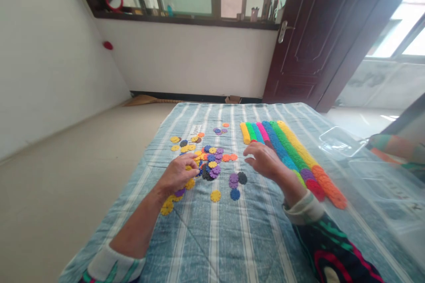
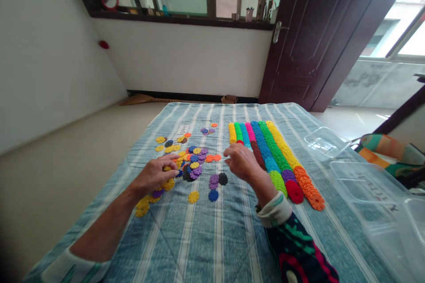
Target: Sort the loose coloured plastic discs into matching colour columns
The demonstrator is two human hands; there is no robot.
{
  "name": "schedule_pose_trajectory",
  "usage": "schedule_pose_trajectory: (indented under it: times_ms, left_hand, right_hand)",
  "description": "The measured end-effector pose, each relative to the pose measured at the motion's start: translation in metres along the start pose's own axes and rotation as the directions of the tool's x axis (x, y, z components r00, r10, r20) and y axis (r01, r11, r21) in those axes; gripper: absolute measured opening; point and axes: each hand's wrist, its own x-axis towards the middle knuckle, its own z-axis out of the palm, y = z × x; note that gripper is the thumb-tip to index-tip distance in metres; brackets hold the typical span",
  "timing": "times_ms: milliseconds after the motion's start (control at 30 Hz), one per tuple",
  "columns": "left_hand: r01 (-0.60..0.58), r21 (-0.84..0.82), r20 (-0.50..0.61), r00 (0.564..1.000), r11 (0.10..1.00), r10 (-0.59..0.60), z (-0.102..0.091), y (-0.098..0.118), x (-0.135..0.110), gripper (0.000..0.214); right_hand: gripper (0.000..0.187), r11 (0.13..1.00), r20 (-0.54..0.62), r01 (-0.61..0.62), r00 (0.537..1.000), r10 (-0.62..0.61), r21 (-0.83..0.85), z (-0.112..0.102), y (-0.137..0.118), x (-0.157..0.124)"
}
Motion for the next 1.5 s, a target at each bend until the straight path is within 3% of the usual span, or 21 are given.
schedule_pose_trajectory:
  times_ms: [233,500,633,767,900,1300,1500]
  left_hand:
    - [-0.078,-0.192,0.015,0.996,0.978,0.083,0.007,0.030,-0.006,0.020]
    - [-0.149,-0.281,-0.027,0.989,0.948,0.147,0.020,0.054,-0.013,0.019]
    - [-0.146,-0.233,-0.052,0.989,0.962,0.137,0.021,0.051,-0.012,0.018]
    - [-0.128,-0.204,-0.103,0.989,0.971,0.109,0.025,0.043,-0.010,0.019]
    - [-0.139,-0.144,-0.088,0.988,0.980,0.127,0.033,0.034,-0.007,0.019]
    - [-0.166,-0.072,-0.072,0.984,0.983,0.161,0.032,0.028,-0.007,0.020]
    - [-0.170,-0.057,-0.091,0.982,0.984,0.164,0.031,0.025,-0.006,0.019]
  right_hand:
    - [0.017,0.960,0.009,0.184,0.982,-0.190,0.212,0.022,-0.051,0.003]
    - [0.013,0.966,0.090,0.177,0.976,-0.196,0.188,0.018,-0.063,-0.001]
    - [0.017,0.999,0.178,0.041,0.983,-0.047,0.034,-0.002,-0.038,0.002]
    - [0.025,0.983,0.158,-0.140,0.975,0.158,-0.123,-0.022,0.012,0.003]
    - [0.025,0.943,0.158,-0.261,0.942,0.296,-0.208,-0.027,0.050,-0.001]
    - [0.016,0.917,0.142,-0.308,0.926,0.350,-0.253,-0.011,0.065,-0.003]
    - [0.027,0.934,0.119,-0.266,0.947,0.300,-0.238,-0.007,0.067,-0.003]
